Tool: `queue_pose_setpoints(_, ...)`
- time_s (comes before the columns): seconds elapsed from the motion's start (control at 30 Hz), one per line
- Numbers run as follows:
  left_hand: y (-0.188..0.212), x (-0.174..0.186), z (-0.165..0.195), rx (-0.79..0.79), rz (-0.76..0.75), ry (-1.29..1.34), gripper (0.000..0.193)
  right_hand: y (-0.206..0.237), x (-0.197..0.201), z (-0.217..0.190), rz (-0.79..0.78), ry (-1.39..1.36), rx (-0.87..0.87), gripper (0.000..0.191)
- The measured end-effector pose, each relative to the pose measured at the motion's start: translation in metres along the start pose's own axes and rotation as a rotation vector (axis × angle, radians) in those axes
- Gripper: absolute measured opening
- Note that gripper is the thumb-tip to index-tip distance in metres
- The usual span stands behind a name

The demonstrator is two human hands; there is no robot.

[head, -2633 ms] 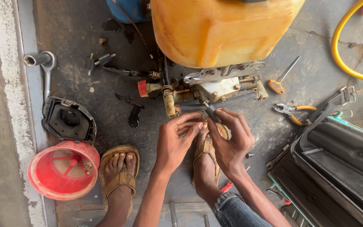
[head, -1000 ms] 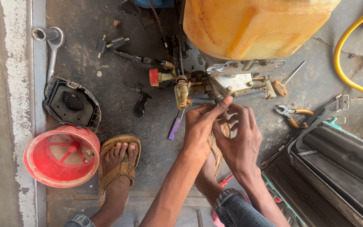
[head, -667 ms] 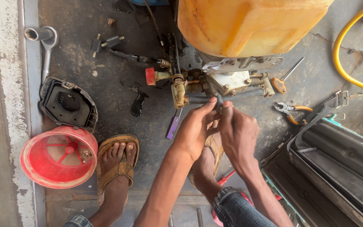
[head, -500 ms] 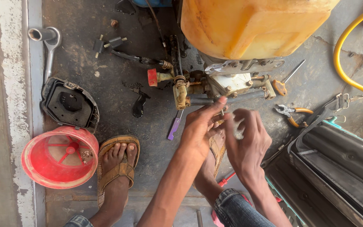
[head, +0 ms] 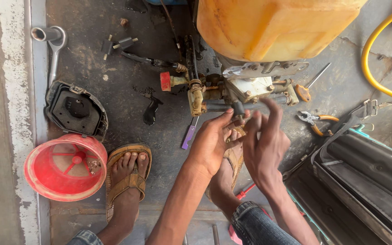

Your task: The person works on a small engine or pump assembly, using a screwdriver to loosen a screw and pliers to remove a hose clamp. They detach a hose, then reattach it and tighten the clamp again. The person also handles a small black plastic part and a red container nearby.

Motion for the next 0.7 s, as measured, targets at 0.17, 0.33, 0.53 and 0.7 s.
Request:
queue_pose_setpoints(0.17, -0.009, 0.006, -0.008, -0.014, 0.156, -0.029, 0.031, 0.010, 0.019, -0.041, 0.146, -0.099, 0.422, 0.038)
queue_pose_setpoints(0.33, -0.005, 0.003, -0.016, 0.104, 0.098, 0.022, 0.044, 0.008, 0.007, -0.040, 0.149, -0.047, 0.438, 0.031)
queue_pose_setpoints(0.53, -0.002, -0.004, -0.010, 0.072, -0.091, 0.008, 0.043, -0.003, -0.018, 0.012, -0.114, 0.313, 0.059, 0.032)
queue_pose_setpoints(0.7, -0.010, -0.003, -0.005, -0.043, 0.004, -0.005, 0.043, 0.006, 0.016, -0.022, 0.131, -0.048, 0.306, 0.012)
Point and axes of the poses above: each hand's wrist, its own y-axis away from the middle knuckle, its own x-axis out of the back of the hand, z = x × y, the point moved 9 cm from there along -y, towards the middle knuckle, and after that the axes turned 13 degrees about z, right-handed, at the moved point
